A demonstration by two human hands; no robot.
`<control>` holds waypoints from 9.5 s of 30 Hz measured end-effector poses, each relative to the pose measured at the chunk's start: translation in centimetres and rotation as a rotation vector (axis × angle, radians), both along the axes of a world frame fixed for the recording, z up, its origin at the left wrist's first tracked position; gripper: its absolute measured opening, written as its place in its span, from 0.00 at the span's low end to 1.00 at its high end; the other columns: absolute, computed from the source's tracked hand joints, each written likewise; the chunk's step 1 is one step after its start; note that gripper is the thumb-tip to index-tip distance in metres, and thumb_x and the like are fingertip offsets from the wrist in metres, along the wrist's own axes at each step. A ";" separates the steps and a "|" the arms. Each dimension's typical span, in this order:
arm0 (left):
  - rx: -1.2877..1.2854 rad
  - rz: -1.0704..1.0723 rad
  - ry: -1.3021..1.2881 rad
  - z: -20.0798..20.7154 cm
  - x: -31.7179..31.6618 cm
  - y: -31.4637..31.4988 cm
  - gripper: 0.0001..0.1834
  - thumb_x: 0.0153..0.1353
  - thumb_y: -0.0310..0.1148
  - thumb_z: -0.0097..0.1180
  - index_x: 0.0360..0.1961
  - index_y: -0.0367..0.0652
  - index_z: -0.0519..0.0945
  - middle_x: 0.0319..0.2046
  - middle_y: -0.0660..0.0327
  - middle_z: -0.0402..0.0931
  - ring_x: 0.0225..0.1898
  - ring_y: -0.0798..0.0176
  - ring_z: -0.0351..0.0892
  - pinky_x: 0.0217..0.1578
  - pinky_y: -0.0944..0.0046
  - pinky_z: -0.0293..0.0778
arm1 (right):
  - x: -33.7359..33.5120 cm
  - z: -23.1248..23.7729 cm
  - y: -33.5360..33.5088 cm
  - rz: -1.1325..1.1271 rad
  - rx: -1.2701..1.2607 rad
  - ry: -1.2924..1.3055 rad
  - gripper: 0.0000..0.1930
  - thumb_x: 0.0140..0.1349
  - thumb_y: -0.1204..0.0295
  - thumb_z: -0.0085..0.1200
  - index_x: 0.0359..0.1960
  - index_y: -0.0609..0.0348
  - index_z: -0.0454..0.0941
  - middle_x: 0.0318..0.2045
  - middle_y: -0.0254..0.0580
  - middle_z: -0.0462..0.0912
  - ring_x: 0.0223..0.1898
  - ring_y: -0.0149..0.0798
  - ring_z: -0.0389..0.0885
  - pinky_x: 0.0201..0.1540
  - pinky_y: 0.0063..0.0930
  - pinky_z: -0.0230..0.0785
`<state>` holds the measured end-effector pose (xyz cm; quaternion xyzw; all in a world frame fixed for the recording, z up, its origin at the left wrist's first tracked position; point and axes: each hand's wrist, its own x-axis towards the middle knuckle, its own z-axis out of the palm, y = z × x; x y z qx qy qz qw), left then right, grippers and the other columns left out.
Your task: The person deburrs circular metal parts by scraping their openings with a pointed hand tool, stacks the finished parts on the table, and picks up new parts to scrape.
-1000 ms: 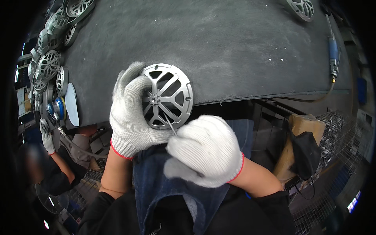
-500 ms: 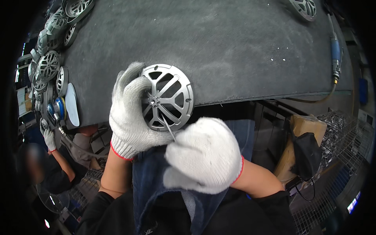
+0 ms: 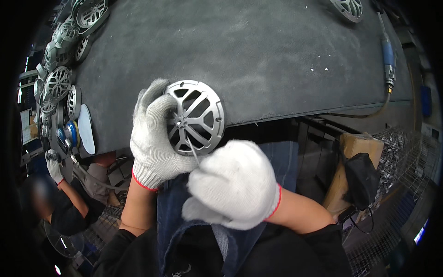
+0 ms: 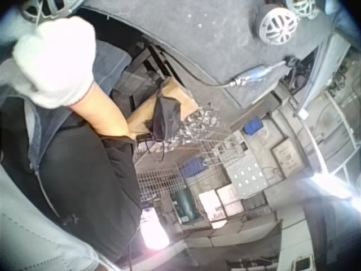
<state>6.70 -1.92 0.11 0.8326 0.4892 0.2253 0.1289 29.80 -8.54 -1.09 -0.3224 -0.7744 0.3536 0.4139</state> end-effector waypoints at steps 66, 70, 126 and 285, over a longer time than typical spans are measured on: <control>-0.014 -0.205 0.199 8.0 -1.7 5.8 0.32 0.63 0.44 0.75 0.63 0.37 0.83 0.72 0.43 0.81 0.69 0.34 0.82 0.67 0.42 0.81 | -0.2 3.0 -0.7 -0.128 -0.101 0.123 0.09 0.67 0.74 0.67 0.46 0.63 0.89 0.42 0.56 0.92 0.44 0.59 0.93 0.51 0.46 0.86; -0.166 -0.199 -0.094 7.7 -1.3 7.0 0.19 0.76 0.35 0.60 0.61 0.34 0.84 0.56 0.45 0.90 0.59 0.43 0.90 0.63 0.51 0.82 | 0.4 2.2 -0.2 -0.106 -0.080 0.161 0.10 0.64 0.71 0.68 0.44 0.62 0.88 0.41 0.56 0.91 0.42 0.59 0.93 0.48 0.47 0.86; -0.189 -0.315 0.064 8.5 2.0 8.6 0.12 0.50 0.26 0.52 0.32 0.31 0.86 0.34 0.48 0.87 0.42 0.47 0.88 0.49 0.49 0.85 | -1.4 8.1 3.3 -0.019 -0.040 -0.525 0.13 0.74 0.63 0.67 0.34 0.58 0.85 0.31 0.48 0.83 0.33 0.55 0.86 0.37 0.49 0.79; -0.331 0.372 -0.944 -0.4 -4.9 2.1 0.14 0.75 0.33 0.71 0.53 0.32 0.89 0.43 0.60 0.91 0.42 0.71 0.85 0.45 0.68 0.80 | -1.8 5.3 -3.0 -0.355 0.011 -0.470 0.19 0.68 0.76 0.71 0.61 0.61 0.89 0.39 0.45 0.92 0.39 0.48 0.91 0.45 0.40 0.81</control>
